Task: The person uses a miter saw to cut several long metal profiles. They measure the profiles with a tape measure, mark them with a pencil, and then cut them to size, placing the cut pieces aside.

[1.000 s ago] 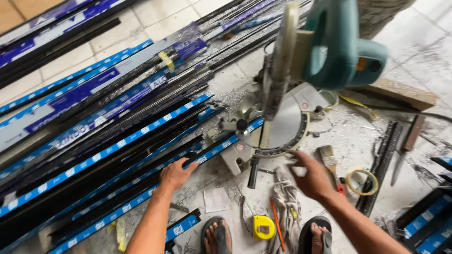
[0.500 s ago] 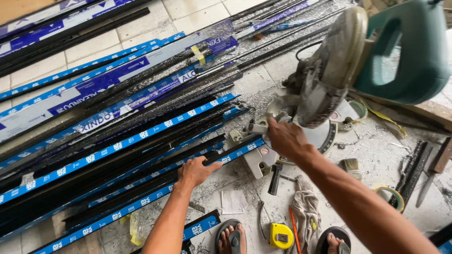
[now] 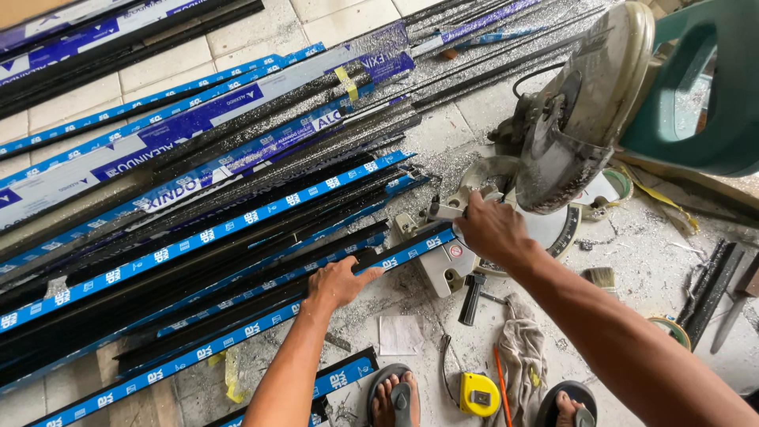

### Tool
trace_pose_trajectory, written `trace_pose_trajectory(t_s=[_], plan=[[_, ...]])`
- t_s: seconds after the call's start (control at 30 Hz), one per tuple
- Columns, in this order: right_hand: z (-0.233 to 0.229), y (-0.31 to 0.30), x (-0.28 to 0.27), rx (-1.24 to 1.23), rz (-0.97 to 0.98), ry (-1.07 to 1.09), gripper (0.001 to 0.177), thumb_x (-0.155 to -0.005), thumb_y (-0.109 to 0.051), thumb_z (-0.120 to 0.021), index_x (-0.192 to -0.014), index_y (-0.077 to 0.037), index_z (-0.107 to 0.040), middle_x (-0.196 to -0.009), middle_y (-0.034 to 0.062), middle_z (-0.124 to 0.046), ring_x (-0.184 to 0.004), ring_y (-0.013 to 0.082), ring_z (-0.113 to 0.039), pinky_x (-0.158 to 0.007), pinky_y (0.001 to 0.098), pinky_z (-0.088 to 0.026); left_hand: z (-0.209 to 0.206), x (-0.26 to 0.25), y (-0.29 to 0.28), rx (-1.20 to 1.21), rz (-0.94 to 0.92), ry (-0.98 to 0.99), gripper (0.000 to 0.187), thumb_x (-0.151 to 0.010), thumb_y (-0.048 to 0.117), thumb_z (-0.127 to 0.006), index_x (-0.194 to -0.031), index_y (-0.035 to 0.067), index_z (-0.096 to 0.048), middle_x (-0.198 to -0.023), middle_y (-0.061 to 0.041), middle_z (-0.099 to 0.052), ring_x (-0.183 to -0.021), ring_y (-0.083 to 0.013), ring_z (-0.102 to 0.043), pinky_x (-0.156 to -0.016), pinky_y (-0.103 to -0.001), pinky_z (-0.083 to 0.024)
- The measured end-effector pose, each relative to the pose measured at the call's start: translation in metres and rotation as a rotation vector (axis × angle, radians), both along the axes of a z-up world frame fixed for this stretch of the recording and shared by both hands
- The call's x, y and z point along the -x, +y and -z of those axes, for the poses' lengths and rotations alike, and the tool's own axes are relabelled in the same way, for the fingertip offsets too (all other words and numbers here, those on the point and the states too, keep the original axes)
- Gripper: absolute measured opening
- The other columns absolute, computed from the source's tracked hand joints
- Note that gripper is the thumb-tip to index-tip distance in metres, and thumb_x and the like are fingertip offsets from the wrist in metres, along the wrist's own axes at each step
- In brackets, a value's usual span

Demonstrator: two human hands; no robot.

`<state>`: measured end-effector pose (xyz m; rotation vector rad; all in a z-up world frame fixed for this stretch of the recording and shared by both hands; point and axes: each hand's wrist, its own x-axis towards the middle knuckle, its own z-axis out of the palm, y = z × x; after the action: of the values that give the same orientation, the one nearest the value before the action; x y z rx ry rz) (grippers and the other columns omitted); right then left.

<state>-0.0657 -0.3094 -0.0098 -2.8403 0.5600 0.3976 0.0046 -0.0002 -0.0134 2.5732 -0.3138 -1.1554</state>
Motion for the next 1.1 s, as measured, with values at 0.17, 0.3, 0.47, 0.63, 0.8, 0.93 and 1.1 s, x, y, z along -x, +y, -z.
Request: trace_pose_trajectory(t_s=[0.17, 0.3, 0.47, 0.63, 0.8, 0.93, 1.1], plan=[[-0.036, -0.012, 0.001, 0.127, -0.328, 0.012, 0.028, -0.096, -0.023, -0.058, -0.124, -0.023, -0.052, -0.104, 0.0185, -0.066, -0.096, 0.0404, -0.073, -0.077, 0.0465, -0.059, 0.001, -0.001, -0.001, -0.005, 0.037, -0.006, 0.092, -0.088, 0.088, -0.039, -0.147, 0.019, -0.056, -0.143, -0.018, -0.062, -0.136, -0.0419, -0.055, -0.117, -0.056, -0.039], [-0.040, -0.011, 0.009, -0.072, -0.306, 0.012, 0.052, -0.094, -0.006, -0.059, -0.145, -0.016, -0.052, -0.124, 0.0288, -0.059, -0.090, 0.0353, -0.070, -0.072, 0.0405, -0.059, -0.004, 0.004, 0.000, -0.014, 0.050, 0.013, 0.095, -0.088, 0.088, -0.038, -0.150, 0.018, -0.054, -0.144, -0.018, -0.061, -0.137, -0.0427, -0.054, -0.117, -0.057, -0.038], [-0.034, -0.006, 0.005, 0.119, -0.250, 0.034, 0.029, -0.098, -0.033, -0.055, -0.120, -0.016, -0.054, -0.104, 0.0191, -0.068, -0.105, 0.0410, -0.071, -0.086, 0.0501, -0.055, 0.000, -0.004, -0.002, -0.047, 0.067, 0.026, 0.092, -0.087, 0.088, -0.039, -0.143, 0.018, -0.060, -0.133, -0.015, -0.068, -0.129, -0.0385, -0.061, -0.112, -0.053, -0.043], [-0.052, 0.006, 0.010, 0.185, -0.520, -0.035, 0.040, -0.083, -0.004, -0.062, -0.118, -0.023, -0.067, -0.113, 0.0107, -0.063, -0.116, 0.0354, -0.064, -0.099, 0.0473, -0.050, -0.009, 0.009, -0.005, -0.061, 0.150, 0.090, 0.080, -0.085, 0.087, -0.048, -0.114, 0.017, -0.073, -0.104, -0.007, -0.073, -0.112, -0.0313, -0.069, -0.104, -0.048, -0.047], [0.027, 0.028, 0.025, 0.034, -0.828, -0.781, 0.009, -0.079, -0.011, -0.062, -0.084, -0.012, -0.069, -0.083, 0.0080, -0.063, -0.087, 0.0312, -0.063, -0.089, 0.0461, -0.049, 0.009, 0.045, 0.005, 0.062, 0.245, -0.151, 0.074, -0.076, 0.085, -0.061, -0.091, 0.012, -0.058, -0.089, -0.009, -0.066, -0.095, -0.0371, -0.069, -0.088, -0.052, -0.050], [0.027, 0.076, 0.057, -0.120, -0.758, -0.413, 0.022, -0.088, -0.022, -0.062, -0.108, -0.013, -0.066, -0.094, 0.0088, -0.065, -0.103, 0.0289, -0.065, -0.105, 0.0446, -0.045, 0.062, 0.065, 0.019, 0.102, 0.293, -0.471, 0.054, -0.080, 0.066, -0.074, -0.099, 0.019, -0.055, -0.096, -0.005, -0.068, -0.095, -0.0304, -0.073, -0.085, -0.046, -0.057], [0.080, 0.084, 0.050, -0.137, -0.674, -0.547, 0.059, -0.086, -0.058, -0.064, -0.120, -0.010, -0.061, -0.094, 0.0117, -0.057, -0.093, 0.0317, -0.059, -0.096, 0.0459, -0.043, 0.038, 0.053, 0.028, 0.092, 0.273, -0.307, 0.061, -0.080, 0.073, -0.069, -0.104, 0.020, -0.050, -0.099, -0.007, -0.067, -0.099, -0.0357, -0.072, -0.087, -0.050, -0.057]])
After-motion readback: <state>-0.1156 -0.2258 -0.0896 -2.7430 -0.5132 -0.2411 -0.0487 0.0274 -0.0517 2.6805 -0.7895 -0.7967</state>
